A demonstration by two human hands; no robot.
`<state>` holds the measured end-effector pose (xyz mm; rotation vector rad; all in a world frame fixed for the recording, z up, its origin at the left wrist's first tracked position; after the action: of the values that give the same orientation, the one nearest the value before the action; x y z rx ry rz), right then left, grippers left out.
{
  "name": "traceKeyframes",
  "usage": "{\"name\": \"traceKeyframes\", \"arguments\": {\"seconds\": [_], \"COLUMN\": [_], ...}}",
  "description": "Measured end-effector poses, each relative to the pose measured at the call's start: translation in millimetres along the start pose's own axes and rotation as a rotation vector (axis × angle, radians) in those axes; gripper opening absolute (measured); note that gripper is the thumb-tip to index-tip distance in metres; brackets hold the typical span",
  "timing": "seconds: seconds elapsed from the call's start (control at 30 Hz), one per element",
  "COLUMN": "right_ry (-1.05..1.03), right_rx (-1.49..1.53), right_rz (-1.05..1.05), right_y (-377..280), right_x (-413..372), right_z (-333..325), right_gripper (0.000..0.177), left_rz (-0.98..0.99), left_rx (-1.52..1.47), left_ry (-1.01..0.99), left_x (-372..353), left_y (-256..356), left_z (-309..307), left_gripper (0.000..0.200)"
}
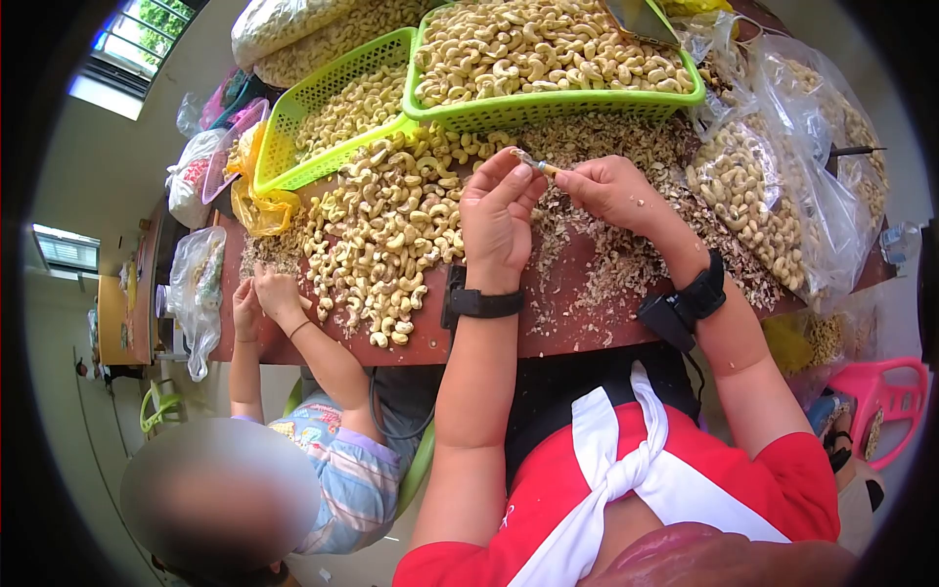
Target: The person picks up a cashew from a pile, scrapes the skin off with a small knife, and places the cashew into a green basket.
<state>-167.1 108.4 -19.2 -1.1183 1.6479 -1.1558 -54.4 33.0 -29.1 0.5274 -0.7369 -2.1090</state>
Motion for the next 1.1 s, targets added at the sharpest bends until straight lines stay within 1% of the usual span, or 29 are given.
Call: {"name": "traceKeyframes", "arguments": {"seconds": [0.13, 0.2, 0.27, 0.43, 0.5, 0.6, 0.7, 0.8, 0.87, 0.97, 1.0, 1.07, 1.1], "right_ry": [0.02, 0.023, 0.026, 0.057, 0.078, 0.078, 0.142, 0.124, 0.071, 0.029, 0.034, 0.018, 0.018], "right_rx": [-0.047, -0.06, -0.11, -0.121, -0.148, -0.173, -0.143, -0.095, -0.098, -0.075, -0.08, -0.067, -0.068], "right_rz": [-0.02, -0.033, -0.042, -0.077, -0.103, -0.073, -0.071, -0.067, 0.026, 0.039, 0.04, -0.047, -0.046], "right_y": [-0.7, -1.0, -0.3, -1.3, -2.2, -0.4, 1.8, 6.1, 8.2, 7.7, 7.4, 2.5, 2.6], "right_x": [0.0, -0.2, 0.5, 0.1, 1.8, 4.2, 6.2, 6.2, 5.6, 5.3, 4.6, 3.7, 2.9], "right_z": [-1.2, -0.3, 0.8, 1.3, -0.5, -0.6, -4.2, -3.1, -1.1, 0.7, 0.2, 2.8, 2.6], "right_gripper": [0.04, 0.04, 0.041, 0.04, 0.04, 0.039, 0.039, 0.038, 0.038, 0.038, 0.038, 0.039, 0.039], "left_rz": [-0.008, -0.014, -0.019, -0.055, -0.063, -0.034, -0.009, 0.002, 0.009, -0.004, -0.007, -0.012, -0.012], "left_rx": [0.012, 0.004, -0.008, -0.03, -0.009, -0.008, -0.017, -0.043, -0.067, -0.062, -0.048, -0.028, -0.03], "left_ry": [-0.029, 0.014, 0.015, 0.007, 0.04, 0.035, 0.032, 0.049, 0.061, 0.079, 0.068, 0.054, 0.054], "left_x": [-0.4, -1.5, -1.1, -0.7, -0.4, -0.5, -2.5, -1.5, -1.5, -0.4, -0.8, -0.7, -1.3], "left_y": [0.0, 0.9, 0.4, 0.3, -0.9, -1.3, -2.1, -3.7, -3.7, -4.5, -4.2, -4.4, -4.4], "left_z": [1.7, 1.8, 1.3, 0.2, -2.1, -0.2, 3.4, -0.3, -3.5, -2.7, -2.1, -1.4, -1.0], "left_gripper": [0.021, 0.02, 0.022, 0.024, 0.02, 0.02, 0.02, 0.019, 0.019, 0.018, 0.018, 0.019, 0.019]}}
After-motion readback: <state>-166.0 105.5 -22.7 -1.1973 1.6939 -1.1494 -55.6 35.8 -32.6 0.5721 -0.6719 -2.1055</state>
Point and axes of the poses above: each hand's wrist, its own x-axis towards the middle knuckle, its own z-axis out of the palm, y = z × x, the point moved 5 cm from there along x, towards the middle knuckle
